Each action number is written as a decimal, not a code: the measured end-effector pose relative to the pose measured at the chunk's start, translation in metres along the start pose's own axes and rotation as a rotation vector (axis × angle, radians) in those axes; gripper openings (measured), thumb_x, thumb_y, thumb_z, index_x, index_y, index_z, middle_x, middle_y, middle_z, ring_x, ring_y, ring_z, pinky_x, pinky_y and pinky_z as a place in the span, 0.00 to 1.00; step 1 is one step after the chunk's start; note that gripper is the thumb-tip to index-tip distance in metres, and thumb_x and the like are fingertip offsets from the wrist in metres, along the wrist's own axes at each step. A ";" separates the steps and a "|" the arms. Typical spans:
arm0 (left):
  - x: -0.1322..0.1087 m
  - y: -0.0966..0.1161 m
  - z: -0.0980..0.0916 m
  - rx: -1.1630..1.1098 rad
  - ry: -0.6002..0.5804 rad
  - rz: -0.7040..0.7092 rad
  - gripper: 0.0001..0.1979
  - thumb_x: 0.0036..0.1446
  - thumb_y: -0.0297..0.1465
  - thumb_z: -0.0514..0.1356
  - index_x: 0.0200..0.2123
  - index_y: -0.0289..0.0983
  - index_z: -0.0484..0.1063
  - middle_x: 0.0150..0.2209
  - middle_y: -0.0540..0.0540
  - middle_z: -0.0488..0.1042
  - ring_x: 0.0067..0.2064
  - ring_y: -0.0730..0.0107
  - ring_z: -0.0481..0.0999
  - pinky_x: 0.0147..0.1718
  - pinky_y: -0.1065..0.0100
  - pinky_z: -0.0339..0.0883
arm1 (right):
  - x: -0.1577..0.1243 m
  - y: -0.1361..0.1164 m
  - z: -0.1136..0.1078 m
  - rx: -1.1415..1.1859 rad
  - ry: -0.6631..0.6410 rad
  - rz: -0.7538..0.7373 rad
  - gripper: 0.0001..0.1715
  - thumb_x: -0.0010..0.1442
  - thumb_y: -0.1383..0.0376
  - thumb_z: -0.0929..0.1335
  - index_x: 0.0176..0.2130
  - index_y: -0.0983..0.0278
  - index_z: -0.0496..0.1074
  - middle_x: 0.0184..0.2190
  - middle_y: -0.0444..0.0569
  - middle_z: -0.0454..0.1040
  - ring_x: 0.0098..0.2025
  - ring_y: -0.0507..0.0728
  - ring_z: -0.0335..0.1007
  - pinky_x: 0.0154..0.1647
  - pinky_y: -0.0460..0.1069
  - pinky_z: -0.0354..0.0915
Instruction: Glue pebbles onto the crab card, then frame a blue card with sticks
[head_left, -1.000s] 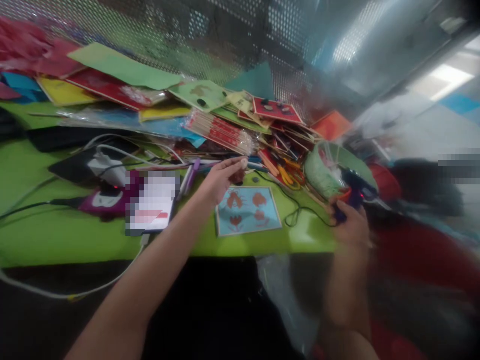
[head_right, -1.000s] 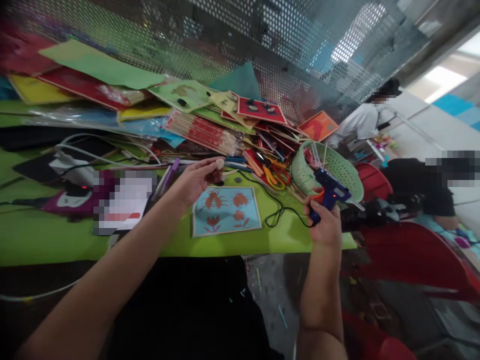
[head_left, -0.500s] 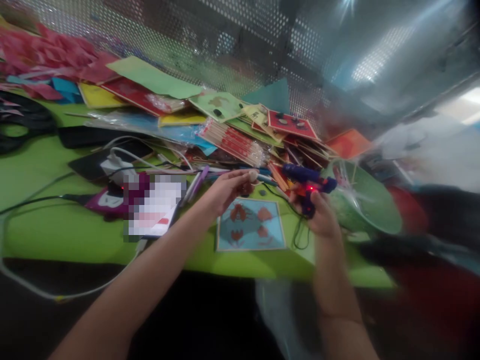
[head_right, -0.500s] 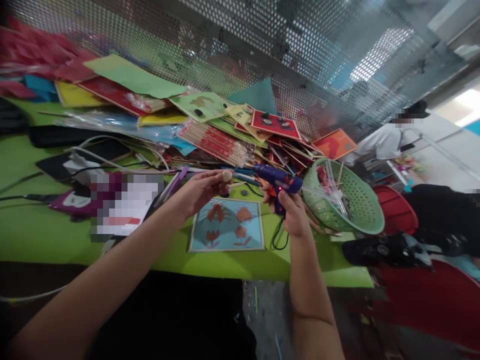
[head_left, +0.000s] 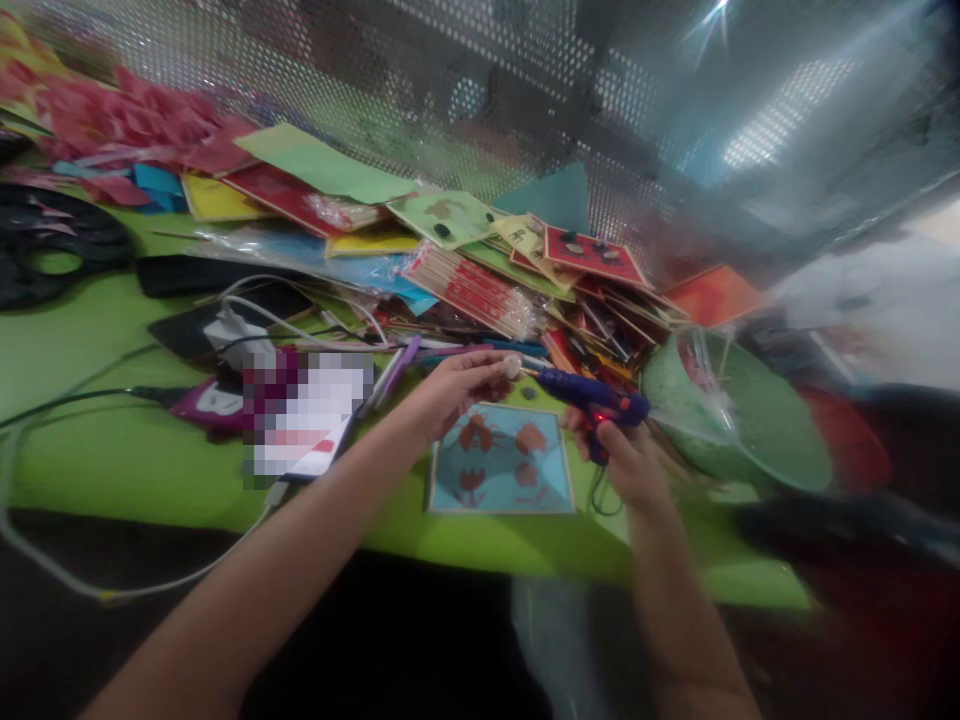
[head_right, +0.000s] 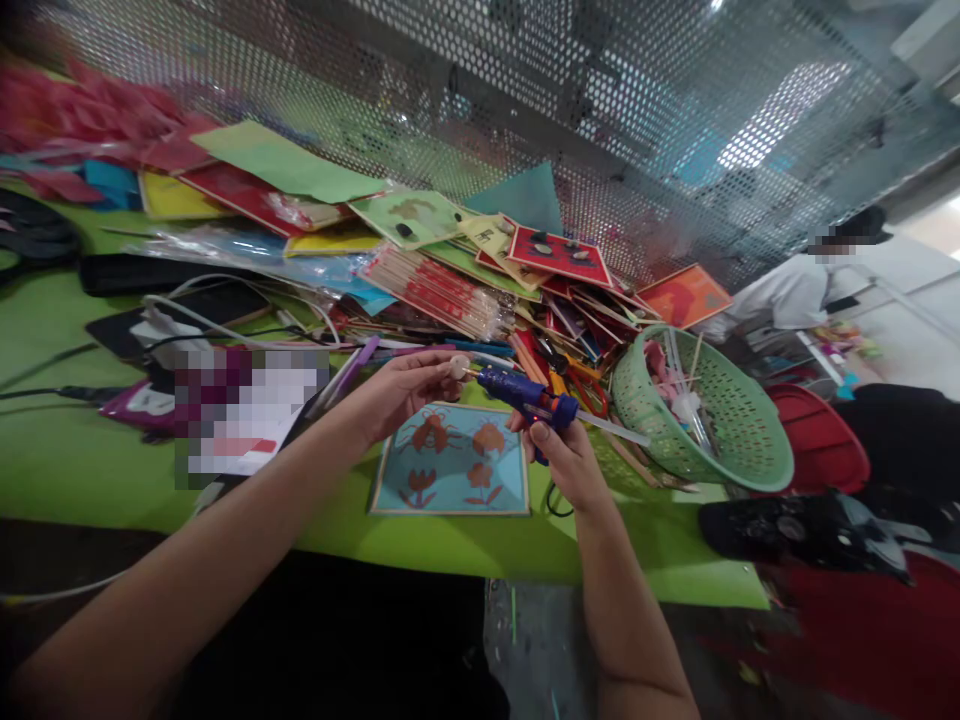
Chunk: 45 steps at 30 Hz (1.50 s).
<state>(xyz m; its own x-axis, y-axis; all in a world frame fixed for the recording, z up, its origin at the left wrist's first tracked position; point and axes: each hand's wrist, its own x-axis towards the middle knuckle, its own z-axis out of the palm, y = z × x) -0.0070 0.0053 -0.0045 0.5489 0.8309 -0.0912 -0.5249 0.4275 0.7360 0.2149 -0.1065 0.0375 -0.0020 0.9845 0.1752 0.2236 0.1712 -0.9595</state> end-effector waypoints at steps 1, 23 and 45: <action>0.000 0.000 0.000 0.000 -0.002 -0.002 0.15 0.49 0.33 0.75 0.41 0.36 0.84 0.36 0.44 0.83 0.33 0.73 0.77 0.37 0.69 0.71 | 0.000 0.000 0.001 -0.004 -0.008 0.000 0.29 0.59 0.38 0.72 0.35 0.61 0.76 0.33 0.50 0.78 0.23 0.52 0.65 0.22 0.49 0.65; -0.002 0.001 0.002 0.001 -0.006 -0.011 0.17 0.48 0.34 0.77 0.41 0.35 0.85 0.38 0.43 0.84 0.35 0.72 0.79 0.38 0.69 0.72 | 0.002 0.007 -0.001 0.017 -0.005 0.002 0.28 0.60 0.41 0.73 0.32 0.62 0.75 0.31 0.48 0.76 0.22 0.50 0.65 0.25 0.48 0.63; -0.004 0.002 0.003 0.041 -0.002 -0.029 0.12 0.53 0.31 0.73 0.42 0.35 0.84 0.38 0.43 0.84 0.36 0.72 0.80 0.43 0.68 0.72 | 0.002 0.007 0.000 0.003 -0.012 0.028 0.29 0.58 0.40 0.74 0.32 0.62 0.75 0.29 0.48 0.76 0.22 0.50 0.64 0.25 0.48 0.63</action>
<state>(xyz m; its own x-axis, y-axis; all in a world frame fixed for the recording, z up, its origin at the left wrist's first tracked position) -0.0080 0.0020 -0.0007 0.5647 0.8177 -0.1120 -0.4817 0.4367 0.7597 0.2164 -0.1032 0.0310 -0.0080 0.9893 0.1456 0.2209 0.1437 -0.9646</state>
